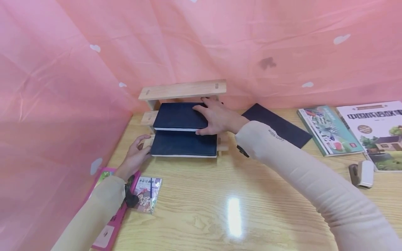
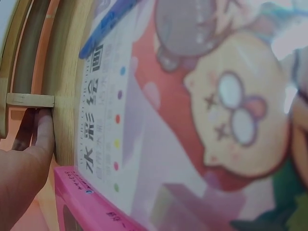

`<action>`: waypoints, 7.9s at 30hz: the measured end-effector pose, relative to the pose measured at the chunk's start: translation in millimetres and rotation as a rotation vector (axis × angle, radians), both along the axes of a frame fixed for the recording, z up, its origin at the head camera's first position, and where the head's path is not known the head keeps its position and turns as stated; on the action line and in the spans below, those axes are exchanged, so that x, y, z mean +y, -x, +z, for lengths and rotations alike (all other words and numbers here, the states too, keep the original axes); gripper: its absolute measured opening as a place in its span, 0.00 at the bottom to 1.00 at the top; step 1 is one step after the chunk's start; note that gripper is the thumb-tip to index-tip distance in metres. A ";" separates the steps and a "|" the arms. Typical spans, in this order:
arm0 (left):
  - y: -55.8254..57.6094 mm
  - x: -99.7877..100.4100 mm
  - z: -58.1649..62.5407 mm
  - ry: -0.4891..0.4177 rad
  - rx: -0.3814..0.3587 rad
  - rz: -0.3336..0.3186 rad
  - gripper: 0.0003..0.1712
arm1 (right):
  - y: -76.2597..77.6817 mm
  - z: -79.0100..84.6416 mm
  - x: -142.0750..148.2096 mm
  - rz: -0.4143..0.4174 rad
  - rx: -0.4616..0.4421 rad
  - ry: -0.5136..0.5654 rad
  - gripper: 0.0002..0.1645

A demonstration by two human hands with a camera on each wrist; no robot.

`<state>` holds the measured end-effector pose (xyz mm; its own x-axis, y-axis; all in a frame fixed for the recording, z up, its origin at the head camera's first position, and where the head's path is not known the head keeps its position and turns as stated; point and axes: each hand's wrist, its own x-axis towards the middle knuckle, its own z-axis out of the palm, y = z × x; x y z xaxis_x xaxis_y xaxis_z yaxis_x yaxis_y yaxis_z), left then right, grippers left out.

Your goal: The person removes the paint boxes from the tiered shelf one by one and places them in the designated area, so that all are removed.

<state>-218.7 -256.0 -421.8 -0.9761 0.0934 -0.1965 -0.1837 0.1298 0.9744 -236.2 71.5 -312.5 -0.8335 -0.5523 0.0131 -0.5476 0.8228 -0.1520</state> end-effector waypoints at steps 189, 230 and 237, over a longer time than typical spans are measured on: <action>-6.2 -0.5 7.7 -0.046 0.023 -0.012 0.22 | -182.1 -54.0 94.3 -0.111 0.317 0.307 0.50; -10.5 -2.9 6.8 0.026 0.005 0.032 0.24 | -77.2 -42.7 -31.5 0.125 0.114 0.297 0.40; -6.6 0.9 6.5 0.021 0.007 0.023 0.24 | -63.9 -46.8 -33.2 0.086 0.130 0.180 0.44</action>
